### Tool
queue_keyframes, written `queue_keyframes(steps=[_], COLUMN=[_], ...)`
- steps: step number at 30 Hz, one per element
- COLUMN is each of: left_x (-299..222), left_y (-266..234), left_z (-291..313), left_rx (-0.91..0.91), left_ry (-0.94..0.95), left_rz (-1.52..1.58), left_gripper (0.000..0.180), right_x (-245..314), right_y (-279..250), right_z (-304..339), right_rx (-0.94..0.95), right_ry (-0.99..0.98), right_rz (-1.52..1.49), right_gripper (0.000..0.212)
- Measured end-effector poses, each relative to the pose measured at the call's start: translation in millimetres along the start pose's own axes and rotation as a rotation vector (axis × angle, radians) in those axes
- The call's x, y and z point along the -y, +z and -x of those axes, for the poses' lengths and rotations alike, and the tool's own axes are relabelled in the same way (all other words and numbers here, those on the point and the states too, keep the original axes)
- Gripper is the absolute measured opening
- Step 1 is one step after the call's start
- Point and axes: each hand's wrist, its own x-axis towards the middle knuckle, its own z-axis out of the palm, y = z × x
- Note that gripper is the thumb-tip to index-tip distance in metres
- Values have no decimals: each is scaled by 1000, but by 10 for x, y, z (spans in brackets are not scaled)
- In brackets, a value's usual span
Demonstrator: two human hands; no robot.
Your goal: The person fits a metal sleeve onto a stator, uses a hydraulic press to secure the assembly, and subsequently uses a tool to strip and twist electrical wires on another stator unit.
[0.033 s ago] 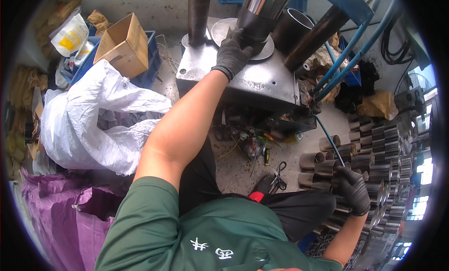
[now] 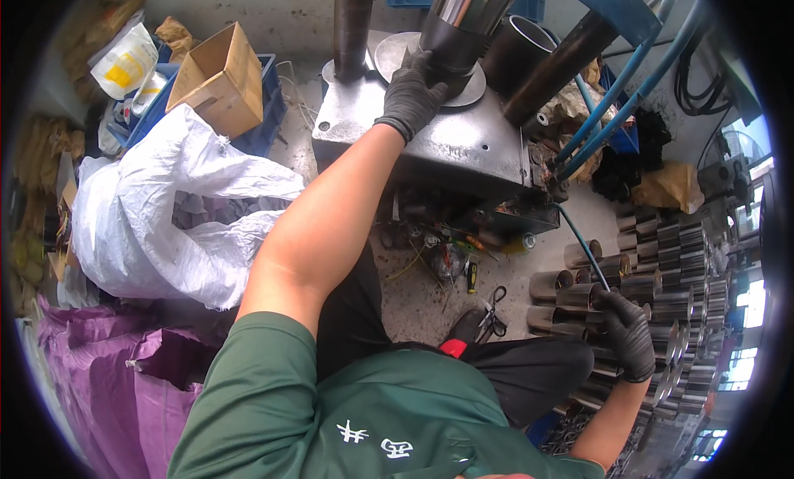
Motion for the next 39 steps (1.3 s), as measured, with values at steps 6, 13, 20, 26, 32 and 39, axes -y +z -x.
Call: queue_keyframes(steps=[6, 13, 20, 26, 32, 39], left_x=[-90, -92, -42, -203, -130, -103], left_y=[51, -3, -11, -103, -89, -24], left_z=[2, 2, 3, 29, 48, 207], left_rx=[19, 40, 37, 94, 65, 218], left_ry=[-15, -23, -25, -30, -32, -5], left_rz=[18, 4, -3, 53, 67, -70], left_gripper=[68, 68, 68, 69, 58, 36], right_x=[-444, -294, 47, -216, -95, 290], right_y=[-165, -101, -59, -52, -344, -1221], right_z=[-3, -19, 25, 43, -170, -1149], right_rx=[145, 143, 10, 116, -211, -831], right_ry=[-132, -264, -17, -200, -233, -891], right_rz=[321, 463, 177, 433, 277, 1297], right_gripper=[29, 30, 33, 28, 24, 35])
